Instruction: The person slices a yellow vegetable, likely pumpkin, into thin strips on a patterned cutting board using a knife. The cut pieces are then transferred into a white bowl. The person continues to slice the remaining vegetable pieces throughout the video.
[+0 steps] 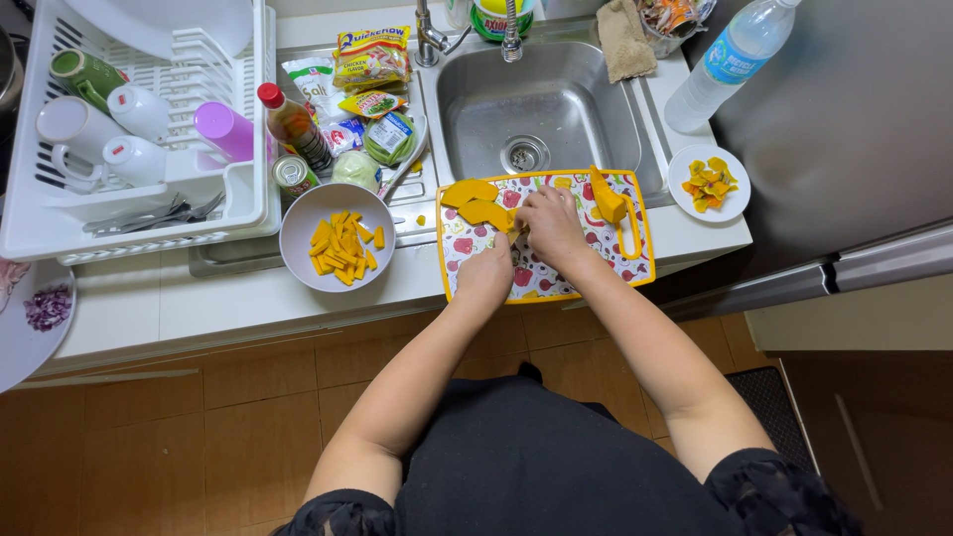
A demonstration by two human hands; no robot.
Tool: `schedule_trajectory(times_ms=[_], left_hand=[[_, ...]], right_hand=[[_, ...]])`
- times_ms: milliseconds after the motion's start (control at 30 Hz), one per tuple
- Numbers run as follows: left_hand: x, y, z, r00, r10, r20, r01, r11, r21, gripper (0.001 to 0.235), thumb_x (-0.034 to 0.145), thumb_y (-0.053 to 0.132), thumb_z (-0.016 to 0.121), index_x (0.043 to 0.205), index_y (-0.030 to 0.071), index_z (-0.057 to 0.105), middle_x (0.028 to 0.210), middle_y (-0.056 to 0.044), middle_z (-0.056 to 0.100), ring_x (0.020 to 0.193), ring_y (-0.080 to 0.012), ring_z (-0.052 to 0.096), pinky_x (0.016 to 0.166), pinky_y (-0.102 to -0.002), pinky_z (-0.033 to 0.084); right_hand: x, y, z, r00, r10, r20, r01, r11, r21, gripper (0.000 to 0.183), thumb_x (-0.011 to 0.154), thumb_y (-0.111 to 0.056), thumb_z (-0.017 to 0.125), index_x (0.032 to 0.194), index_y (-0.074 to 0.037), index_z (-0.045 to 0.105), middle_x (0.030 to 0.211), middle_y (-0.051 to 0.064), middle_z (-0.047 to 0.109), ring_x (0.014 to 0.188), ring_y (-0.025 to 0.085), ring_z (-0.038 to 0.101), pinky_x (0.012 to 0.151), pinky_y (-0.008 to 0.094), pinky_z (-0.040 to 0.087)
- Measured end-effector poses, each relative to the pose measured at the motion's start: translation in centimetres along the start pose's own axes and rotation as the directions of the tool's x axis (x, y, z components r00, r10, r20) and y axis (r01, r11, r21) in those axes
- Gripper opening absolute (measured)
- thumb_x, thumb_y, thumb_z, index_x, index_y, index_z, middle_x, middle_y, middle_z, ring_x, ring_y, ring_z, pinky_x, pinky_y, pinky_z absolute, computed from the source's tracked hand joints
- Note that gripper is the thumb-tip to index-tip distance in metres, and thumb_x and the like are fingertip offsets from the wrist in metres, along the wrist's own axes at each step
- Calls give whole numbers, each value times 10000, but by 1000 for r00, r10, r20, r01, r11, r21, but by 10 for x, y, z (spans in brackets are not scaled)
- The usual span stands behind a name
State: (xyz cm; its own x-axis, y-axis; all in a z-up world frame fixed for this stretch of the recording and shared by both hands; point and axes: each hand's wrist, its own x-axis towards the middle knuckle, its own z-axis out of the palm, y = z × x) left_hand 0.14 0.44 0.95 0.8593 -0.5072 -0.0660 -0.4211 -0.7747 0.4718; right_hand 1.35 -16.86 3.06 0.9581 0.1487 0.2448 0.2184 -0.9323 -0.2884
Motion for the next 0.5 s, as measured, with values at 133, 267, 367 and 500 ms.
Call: schedule_trajectory(times_ms=[133,267,367,500], left_hand=[[-2,1,2,999,15,-30,-14,1000,27,149,960,101,494,1067,4,457,783,-247,720,717,-423,731,617,-512,583],[-3,1,5,999,15,-31,-14,999,42,169,947,94,511,1079,5,456,765,-239,719,691,-420,729,596,-515,579],[-5,3,5,999,24,-46,-22,999,48,181,928,83,521,1076,4,455,761,-237,719,685,-420,728,589,-512,581],[-5,5,3,1000,8,-27,-7,1000,30,159,945,77,520,1071,6,456,764,-247,717,698,-425,730,608,-514,582]], right_hand=[[0,-10,-11,997,-23,80,23,1000,-7,268,745,0,660,883,-174,809,1008,0,687,1201,278,550,1172,592,244],[8,-13,-11,984,-22,176,32,998,-54,264,763,-6,652,875,-179,818,1014,-15,710,1211,252,553,1189,617,212],[10,-1,3,980,-5,197,27,994,-110,299,774,-15,644,952,-181,817,1060,-15,727,1237,253,552,1182,630,207],[12,16,11,999,-29,31,30,999,-44,476,752,27,589,1132,-180,789,1146,13,744,1280,341,535,1124,620,229]])
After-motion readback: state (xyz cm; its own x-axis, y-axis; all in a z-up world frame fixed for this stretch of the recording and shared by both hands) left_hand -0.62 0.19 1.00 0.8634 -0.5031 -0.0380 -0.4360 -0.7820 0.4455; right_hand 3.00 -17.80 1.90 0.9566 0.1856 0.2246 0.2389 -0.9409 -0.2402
